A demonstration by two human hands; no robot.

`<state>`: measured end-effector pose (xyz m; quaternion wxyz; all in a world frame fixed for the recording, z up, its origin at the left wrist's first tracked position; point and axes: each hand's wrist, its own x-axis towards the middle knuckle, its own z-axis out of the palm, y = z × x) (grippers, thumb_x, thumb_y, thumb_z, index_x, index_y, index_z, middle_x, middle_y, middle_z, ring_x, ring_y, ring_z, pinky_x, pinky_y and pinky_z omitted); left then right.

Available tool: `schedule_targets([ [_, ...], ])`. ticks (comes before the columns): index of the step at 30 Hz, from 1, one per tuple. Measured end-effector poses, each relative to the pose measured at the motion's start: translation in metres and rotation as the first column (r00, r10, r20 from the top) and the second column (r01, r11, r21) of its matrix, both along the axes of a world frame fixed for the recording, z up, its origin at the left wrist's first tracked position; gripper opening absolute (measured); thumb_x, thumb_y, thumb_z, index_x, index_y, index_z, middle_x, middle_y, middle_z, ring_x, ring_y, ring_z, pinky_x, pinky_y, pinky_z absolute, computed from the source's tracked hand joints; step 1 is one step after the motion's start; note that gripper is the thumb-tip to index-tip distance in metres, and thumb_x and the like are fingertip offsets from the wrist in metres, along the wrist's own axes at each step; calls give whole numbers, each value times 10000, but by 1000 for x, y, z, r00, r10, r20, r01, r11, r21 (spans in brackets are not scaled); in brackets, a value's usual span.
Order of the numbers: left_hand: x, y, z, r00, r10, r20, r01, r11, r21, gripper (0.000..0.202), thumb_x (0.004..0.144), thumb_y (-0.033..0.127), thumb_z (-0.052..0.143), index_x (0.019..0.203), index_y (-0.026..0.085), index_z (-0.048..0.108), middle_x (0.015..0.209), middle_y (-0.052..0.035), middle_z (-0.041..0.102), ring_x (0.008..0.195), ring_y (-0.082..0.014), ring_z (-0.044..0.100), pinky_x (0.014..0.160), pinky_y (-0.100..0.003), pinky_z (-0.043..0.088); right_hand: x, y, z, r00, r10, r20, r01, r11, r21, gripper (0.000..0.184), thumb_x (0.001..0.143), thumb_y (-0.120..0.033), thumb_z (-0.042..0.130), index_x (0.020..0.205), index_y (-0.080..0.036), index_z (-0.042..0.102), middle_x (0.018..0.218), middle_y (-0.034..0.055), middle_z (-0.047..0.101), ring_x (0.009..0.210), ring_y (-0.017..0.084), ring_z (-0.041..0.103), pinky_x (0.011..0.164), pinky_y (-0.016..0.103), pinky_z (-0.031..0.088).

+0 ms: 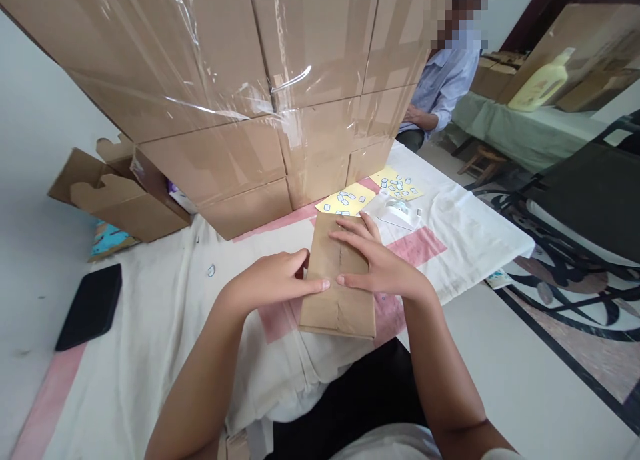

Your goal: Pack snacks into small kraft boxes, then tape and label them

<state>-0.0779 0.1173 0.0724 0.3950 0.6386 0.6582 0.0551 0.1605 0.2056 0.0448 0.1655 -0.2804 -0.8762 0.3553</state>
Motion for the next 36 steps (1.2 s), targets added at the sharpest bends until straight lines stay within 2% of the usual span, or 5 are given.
schedule_targets([
  [9, -8, 4, 0, 997, -39, 72, 40, 999, -19, 550, 787, 791, 532, 931, 262, 568, 1071, -12, 714, 947, -258, 647, 774, -345, 453, 11, 11, 0, 995, 100, -27, -101, 994, -30, 597, 860, -503, 713, 1424, -369, 571, 1607, -22, 384, 1584, 307, -45, 1273, 600, 53],
  [18, -9, 4, -1, 995, -36, 91, 38, 999, -12, 537, 769, 737, 572, 1023, 265, 609, 1114, -36, 712, 976, -273, 646, 801, -351, 483, 6, 0, -3, 1000, 16, -26, -17, 999, -46, 836, 754, -559, 804, 1494, -331, 488, 1625, 19, 342, 1563, 336, -165, 1261, 632, 77],
  [28, -10, 2, -1, 991, -39, 126, 40, 999, -4, 551, 764, 746, 556, 1040, 271, 603, 1086, -40, 710, 928, -261, 638, 778, -344, 475, 17, 12, -1, 988, 151, -23, -153, 987, -57, 710, 794, -430, 778, 1455, -376, 526, 1641, -28, 311, 1575, 318, -118, 1258, 622, 88],
  [32, -15, 1, 2, 995, -42, 94, 41, 999, 9, 522, 766, 750, 548, 936, 258, 587, 1001, -28, 698, 871, -243, 625, 733, -331, 453, 8, -6, -9, 997, 34, -73, -35, 999, -11, 637, 791, -411, 771, 1394, -338, 576, 1616, 6, 333, 1572, 332, -121, 1264, 619, 81],
  [36, -25, -3, 8, 996, -36, 86, 33, 998, 45, 442, 810, 691, 540, 926, 266, 575, 954, -4, 679, 863, -227, 620, 716, -318, 442, -14, -43, -20, 978, -179, -104, 185, 981, 58, 590, 836, -424, 722, 1392, -310, 561, 1643, 47, 223, 1561, 375, -137, 1244, 648, 163],
])
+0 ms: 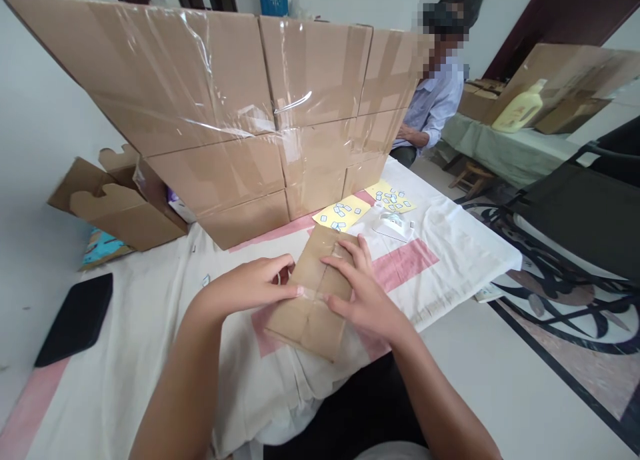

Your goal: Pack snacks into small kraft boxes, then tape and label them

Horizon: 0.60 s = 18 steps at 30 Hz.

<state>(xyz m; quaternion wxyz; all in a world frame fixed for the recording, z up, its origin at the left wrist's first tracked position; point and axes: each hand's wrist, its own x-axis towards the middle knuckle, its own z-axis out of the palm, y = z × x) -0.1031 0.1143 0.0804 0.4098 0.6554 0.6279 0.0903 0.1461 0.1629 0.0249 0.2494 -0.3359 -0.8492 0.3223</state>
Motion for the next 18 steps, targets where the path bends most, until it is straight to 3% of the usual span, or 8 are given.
schedule_targets([
  [5, -9, -8, 5, 982, 129, -141, -116, 988, 98, 385, 865, 631, 447, 921, 280, 595, 946, -12, 687, 841, -236, 616, 713, -343, 439, -36, -29, -11, 973, -228, -29, 230, 968, 96, 589, 884, -436, 633, 1437, -294, 486, 1650, 101, 140, 1537, 467, -105, 1181, 765, 149],
  [9, -5, -12, 5, 918, 247, -310, -185, 959, 214, 371, 928, 558, 340, 909, 282, 587, 968, -42, 697, 881, -263, 628, 732, -376, 442, -57, -40, -19, 975, -214, -60, 219, 971, 98, 709, 895, -494, 620, 1531, -341, 346, 1650, 117, 145, 1518, 517, -78, 1124, 829, 139],
  [11, 4, -14, 5, 849, 285, -445, -183, 949, 257, 384, 965, 479, 246, 921, 269, 564, 986, -72, 695, 916, -290, 637, 751, -407, 437, -59, -44, -25, 985, -163, -59, 169, 978, 125, 759, 893, -509, 619, 1561, -357, 292, 1636, 122, 188, 1513, 525, -35, 1113, 830, 155],
  [13, 18, -16, 6, 729, 302, -614, -155, 947, 282, 401, 978, 382, 164, 922, 238, 534, 996, -120, 680, 959, -338, 637, 788, -459, 427, -52, -42, -30, 994, -80, -70, 90, 984, 156, 772, 895, -512, 611, 1571, -334, 282, 1589, 147, 270, 1501, 505, 106, 1121, 786, 224],
  [15, 33, -16, 6, 613, 314, -725, -143, 946, 289, 413, 975, 312, 106, 937, 209, 504, 1012, -162, 658, 997, -385, 626, 818, -510, 414, -38, -27, -35, 985, -23, -170, 54, 982, 180, 662, 913, -477, 582, 1513, -283, 381, 1459, 167, 400, 1409, 424, 348, 1094, 668, 378],
  [16, 39, -14, 6, 594, 319, -739, -156, 946, 283, 410, 977, 307, 89, 952, 203, 485, 1026, -171, 649, 1011, -397, 620, 816, -523, 412, -29, -13, -35, 969, -37, -245, 81, 981, 176, 550, 928, -445, 556, 1438, -262, 463, 1370, 160, 460, 1323, 369, 451, 1051, 592, 449],
  [18, 47, -8, 4, 668, 324, -670, -214, 946, 245, 381, 996, 377, 84, 968, 218, 429, 1061, -158, 638, 1016, -389, 616, 770, -502, 421, -11, 28, -34, 911, -152, -383, 210, 971, 112, 307, 950, -379, 501, 1207, -240, 594, 1182, 125, 541, 1131, 284, 565, 927, 469, 527],
])
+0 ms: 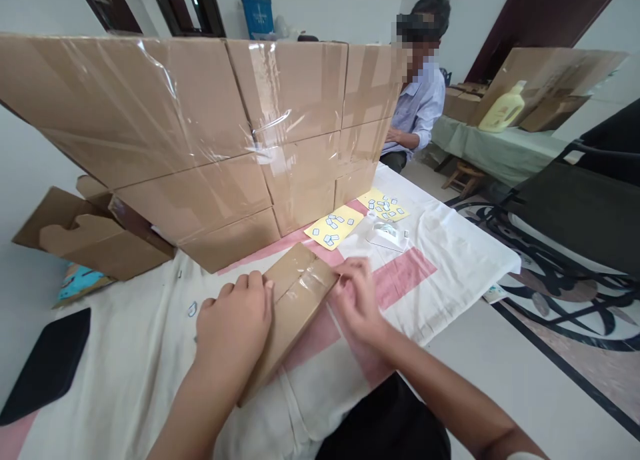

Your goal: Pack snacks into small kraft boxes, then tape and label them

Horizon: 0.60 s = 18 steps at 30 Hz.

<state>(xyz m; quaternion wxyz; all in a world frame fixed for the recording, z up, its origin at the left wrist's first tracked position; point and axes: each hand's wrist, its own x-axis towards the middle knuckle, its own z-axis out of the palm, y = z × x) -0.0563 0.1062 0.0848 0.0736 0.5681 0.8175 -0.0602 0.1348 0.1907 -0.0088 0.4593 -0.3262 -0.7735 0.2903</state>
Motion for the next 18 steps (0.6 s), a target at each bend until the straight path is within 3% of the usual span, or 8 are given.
schedule_targets([
  [2, -1, 9, -3, 978, -9, 210, 9, 1000, -1, 350, 1003, 494, 123, 932, 248, 361, 1061, -119, 635, 983, -354, 620, 713, -454, 417, 13, 53, 3, 991, -131, -39, 126, 985, -113, 198, 941, -357, 495, 1021, -228, 622, 1056, 97, 592, 1004, 253, 597, 853, 424, 529],
  [4, -8, 17, -5, 930, -38, 366, 35, 999, 16, 368, 994, 584, 177, 880, 262, 312, 1003, -68, 633, 906, -308, 619, 683, -417, 399, 17, 107, 2, 987, -161, 2, 158, 963, -217, 160, 908, -320, 505, 940, -210, 617, 971, 79, 637, 911, 235, 609, 840, 414, 520],
  [6, -16, 23, -8, 907, -52, 417, 43, 999, 30, 399, 986, 627, 204, 852, 262, 296, 918, -28, 621, 828, -274, 604, 677, -403, 382, 12, 149, -6, 983, -150, 109, 172, 957, -234, 185, 887, -289, 511, 951, -181, 647, 1003, 96, 652, 906, 232, 604, 867, 417, 508],
  [8, -21, 26, -9, 905, -53, 422, 45, 999, 29, 417, 980, 647, 216, 848, 261, 302, 871, -13, 607, 797, -260, 590, 678, -399, 372, 1, 174, -21, 954, -117, 275, 172, 967, -187, 262, 892, -298, 530, 1037, -151, 691, 1099, 131, 633, 1000, 258, 580, 932, 438, 480],
  [13, -20, 31, -11, 915, -36, 402, 39, 999, 1, 411, 977, 647, 234, 873, 261, 331, 905, -19, 611, 851, -267, 593, 702, -398, 373, -26, 175, -62, 764, -127, 632, 159, 987, 6, 462, 908, -476, 617, 1287, -217, 673, 1315, 164, 513, 1241, 367, 405, 1031, 552, 342],
  [15, -19, 33, -13, 916, -19, 400, 28, 999, -17, 407, 977, 646, 232, 896, 265, 348, 928, -15, 612, 860, -262, 592, 715, -400, 379, -30, 170, -71, 742, -132, 657, 152, 988, 28, 424, 907, -451, 639, 1275, -245, 682, 1302, 147, 517, 1243, 350, 398, 1028, 528, 319],
  [18, -21, 38, -17, 918, -5, 397, 24, 999, -43, 425, 969, 672, 229, 930, 271, 367, 941, -12, 610, 864, -257, 585, 733, -408, 389, -29, 170, -76, 776, -132, 617, 162, 987, 8, 321, 904, -387, 656, 1194, -261, 713, 1261, 120, 544, 1212, 314, 420, 1013, 482, 303],
])
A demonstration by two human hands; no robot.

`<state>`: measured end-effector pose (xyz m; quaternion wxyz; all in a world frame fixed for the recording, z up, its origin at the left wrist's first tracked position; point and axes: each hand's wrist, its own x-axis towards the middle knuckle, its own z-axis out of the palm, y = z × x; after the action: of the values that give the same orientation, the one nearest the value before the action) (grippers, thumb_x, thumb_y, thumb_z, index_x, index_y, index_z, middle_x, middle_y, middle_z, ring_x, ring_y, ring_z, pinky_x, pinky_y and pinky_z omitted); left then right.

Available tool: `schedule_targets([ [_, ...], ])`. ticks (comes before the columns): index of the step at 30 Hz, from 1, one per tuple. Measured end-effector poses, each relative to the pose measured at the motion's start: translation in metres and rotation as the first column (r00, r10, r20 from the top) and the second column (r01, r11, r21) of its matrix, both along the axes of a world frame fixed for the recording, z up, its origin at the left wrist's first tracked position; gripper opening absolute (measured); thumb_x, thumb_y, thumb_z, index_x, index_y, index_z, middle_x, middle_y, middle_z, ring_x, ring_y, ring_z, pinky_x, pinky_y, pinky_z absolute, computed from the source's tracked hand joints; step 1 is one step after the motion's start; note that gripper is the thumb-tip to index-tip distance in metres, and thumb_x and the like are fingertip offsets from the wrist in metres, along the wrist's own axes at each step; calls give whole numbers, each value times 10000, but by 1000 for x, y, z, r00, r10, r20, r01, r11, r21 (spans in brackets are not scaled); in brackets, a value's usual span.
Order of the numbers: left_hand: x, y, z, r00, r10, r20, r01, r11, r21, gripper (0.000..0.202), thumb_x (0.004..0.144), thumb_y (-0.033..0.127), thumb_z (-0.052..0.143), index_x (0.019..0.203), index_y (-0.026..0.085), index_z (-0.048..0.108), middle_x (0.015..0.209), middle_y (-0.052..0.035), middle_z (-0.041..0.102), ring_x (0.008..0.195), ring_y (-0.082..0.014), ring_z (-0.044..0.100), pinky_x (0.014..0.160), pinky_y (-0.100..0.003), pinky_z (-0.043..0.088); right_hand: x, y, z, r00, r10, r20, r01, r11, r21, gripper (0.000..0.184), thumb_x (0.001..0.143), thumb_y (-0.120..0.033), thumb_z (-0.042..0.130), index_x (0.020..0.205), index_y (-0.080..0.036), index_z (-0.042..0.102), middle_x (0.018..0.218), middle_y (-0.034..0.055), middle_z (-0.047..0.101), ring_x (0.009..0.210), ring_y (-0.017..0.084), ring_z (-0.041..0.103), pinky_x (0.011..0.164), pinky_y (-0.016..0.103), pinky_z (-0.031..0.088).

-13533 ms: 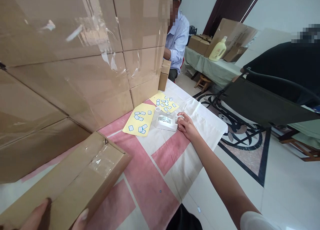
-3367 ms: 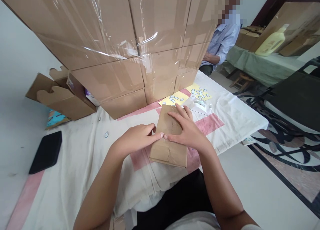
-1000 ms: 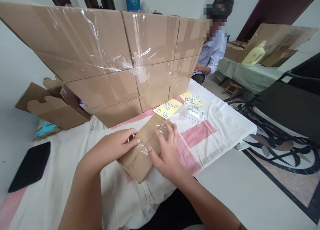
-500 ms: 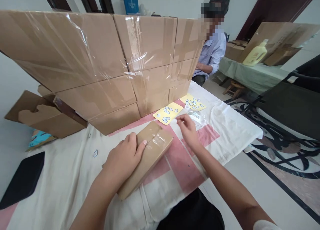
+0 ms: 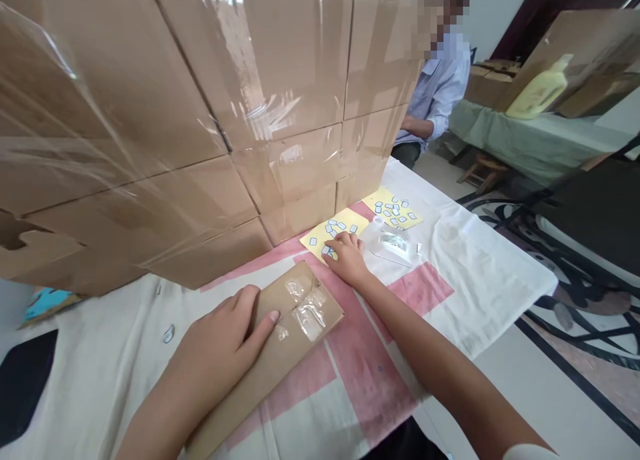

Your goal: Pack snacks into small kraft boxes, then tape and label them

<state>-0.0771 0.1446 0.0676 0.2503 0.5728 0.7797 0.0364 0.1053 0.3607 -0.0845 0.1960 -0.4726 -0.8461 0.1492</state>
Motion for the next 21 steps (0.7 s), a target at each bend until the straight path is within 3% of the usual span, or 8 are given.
schedule_targets([
  [5, -2, 6, -4, 1000, -10, 7, 10, 1000, -22, 442, 957, 694, 231, 966, 277, 377, 949, -19, 612, 888, -268, 582, 762, -429, 399, 3, 4, 1, 995, 25, -96, -26, 1000, -13, 118, 911, -245, 616, 1004, -243, 689, 1182, 87, 613, 1175, 288, 447, 955, 450, 288],
  [9, -2, 4, -5, 1000, -4, 9, 4, 999, -36, 449, 952, 708, 229, 983, 286, 378, 952, -10, 609, 888, -265, 578, 768, -433, 397, 3, 4, 1, 991, 20, -136, -18, 1000, 10, 106, 931, -166, 544, 912, -217, 634, 1105, 72, 661, 1133, 268, 477, 923, 430, 274],
  [14, -3, 2, -6, 1000, 2, 12, -1, 999, -38, 452, 952, 717, 228, 1014, 300, 389, 974, 4, 607, 897, -255, 573, 784, -432, 393, 3, 6, 3, 989, 46, -139, -49, 999, -15, 127, 939, -130, 482, 920, -197, 588, 999, 69, 665, 958, 235, 544, 828, 363, 326],
  [21, -2, 4, -4, 1000, 21, 17, -20, 998, -58, 461, 946, 733, 238, 1009, 304, 391, 964, 18, 602, 890, -247, 570, 789, -426, 390, 4, 9, 6, 994, 49, -94, -51, 998, -20, 136, 962, -127, 439, 964, -182, 563, 979, 100, 674, 896, 247, 553, 788, 338, 357],
])
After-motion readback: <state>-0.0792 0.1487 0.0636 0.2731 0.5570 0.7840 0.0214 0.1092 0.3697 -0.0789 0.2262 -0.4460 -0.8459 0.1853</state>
